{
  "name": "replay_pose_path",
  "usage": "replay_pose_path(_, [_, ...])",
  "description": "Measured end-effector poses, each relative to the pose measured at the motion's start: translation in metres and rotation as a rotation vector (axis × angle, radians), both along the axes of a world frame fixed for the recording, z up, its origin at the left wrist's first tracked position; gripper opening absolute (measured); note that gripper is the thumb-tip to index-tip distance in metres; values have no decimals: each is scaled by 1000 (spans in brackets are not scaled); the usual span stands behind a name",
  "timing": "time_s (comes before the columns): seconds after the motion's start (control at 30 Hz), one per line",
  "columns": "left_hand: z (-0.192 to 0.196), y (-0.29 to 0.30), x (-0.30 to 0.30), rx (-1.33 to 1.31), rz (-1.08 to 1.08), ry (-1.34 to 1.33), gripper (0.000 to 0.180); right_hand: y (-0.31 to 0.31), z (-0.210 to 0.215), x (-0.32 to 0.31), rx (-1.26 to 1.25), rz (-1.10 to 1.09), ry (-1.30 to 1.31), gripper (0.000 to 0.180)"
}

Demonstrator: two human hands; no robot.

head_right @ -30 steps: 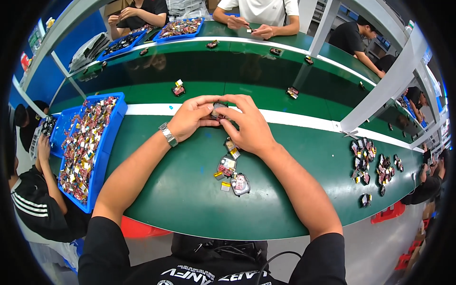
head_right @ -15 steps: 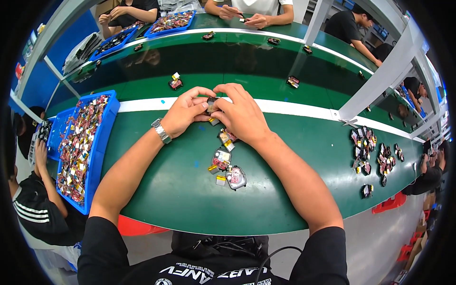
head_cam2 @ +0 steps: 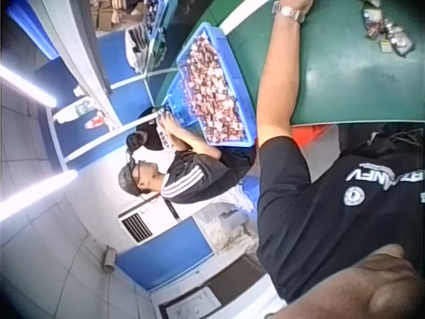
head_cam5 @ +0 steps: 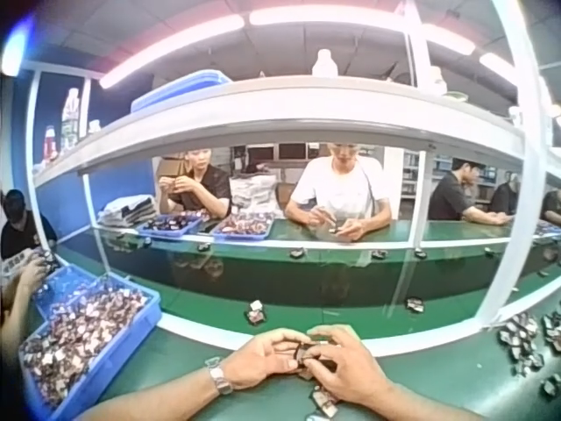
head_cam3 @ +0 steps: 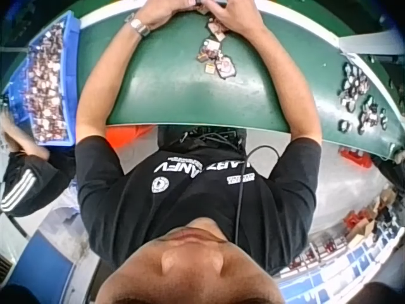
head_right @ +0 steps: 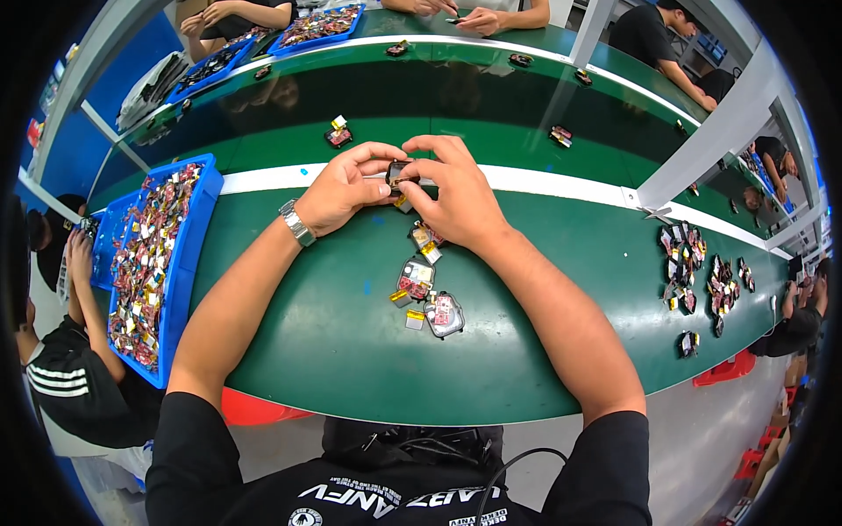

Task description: Assembling small decorative keychain or ornament parts on a factory production line.

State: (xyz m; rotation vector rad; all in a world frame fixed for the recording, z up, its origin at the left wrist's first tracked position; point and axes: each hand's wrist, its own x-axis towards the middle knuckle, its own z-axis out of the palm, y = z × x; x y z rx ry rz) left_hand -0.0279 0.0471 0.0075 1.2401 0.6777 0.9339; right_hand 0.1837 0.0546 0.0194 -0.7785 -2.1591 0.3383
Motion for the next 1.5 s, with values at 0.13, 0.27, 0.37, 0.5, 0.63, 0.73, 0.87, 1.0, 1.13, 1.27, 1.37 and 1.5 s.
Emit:
replay_pose_path(0.13, [5, -2, 3, 34, 6, -11, 36, -1, 2, -1, -10, -4, 5, 8])
replay_pose_path(0.27, [8, -3, 4, -26, 34, 9, 35, -1, 3, 0, -31, 44, -24, 9])
replay_pose_path(0.37, [5, -2, 3, -25, 35, 2, 33, -2, 1, -1, -69, 94, -19, 9])
replay_pose_path(0.5, [7, -4, 6, -54, 82, -52, 31, -4, 0, -1, -60, 41, 0, 10])
replay_pose_path(0.63, [7, -3, 2, -64, 44, -142, 31, -6, 2, -3, -95, 17, 40, 10])
replay_pose_path(0.73, [3, -2, 2, -16, 59, -109, 30, -6, 0, -4, -115, 13, 54, 9])
replay_pose_path(0.87, [3, -3, 3, 3, 95, -50, 28, -6, 1, -6, -113, 15, 58, 9])
replay_pose_path(1.0, [3, -3, 4, 3, 134, -50, 28, -6, 0, -9, -20, -24, 71, 10])
replay_pose_path(1.13, [2, -2, 4, -21, 110, -117, 29, -7, 1, -13, 23, -69, 126, 11])
replay_pose_path(1.27, [3, -3, 4, -32, 87, -161, 28, -9, 1, -18, 11, -81, 178, 10])
replay_pose_path(1.37, [2, -2, 4, -22, 100, -160, 26, -9, -1, -20, 8, -95, 197, 10])
replay_pose_path(1.5, [0, -2, 8, -31, 112, -154, 24, -8, -5, -18, -155, -74, 270, 11])
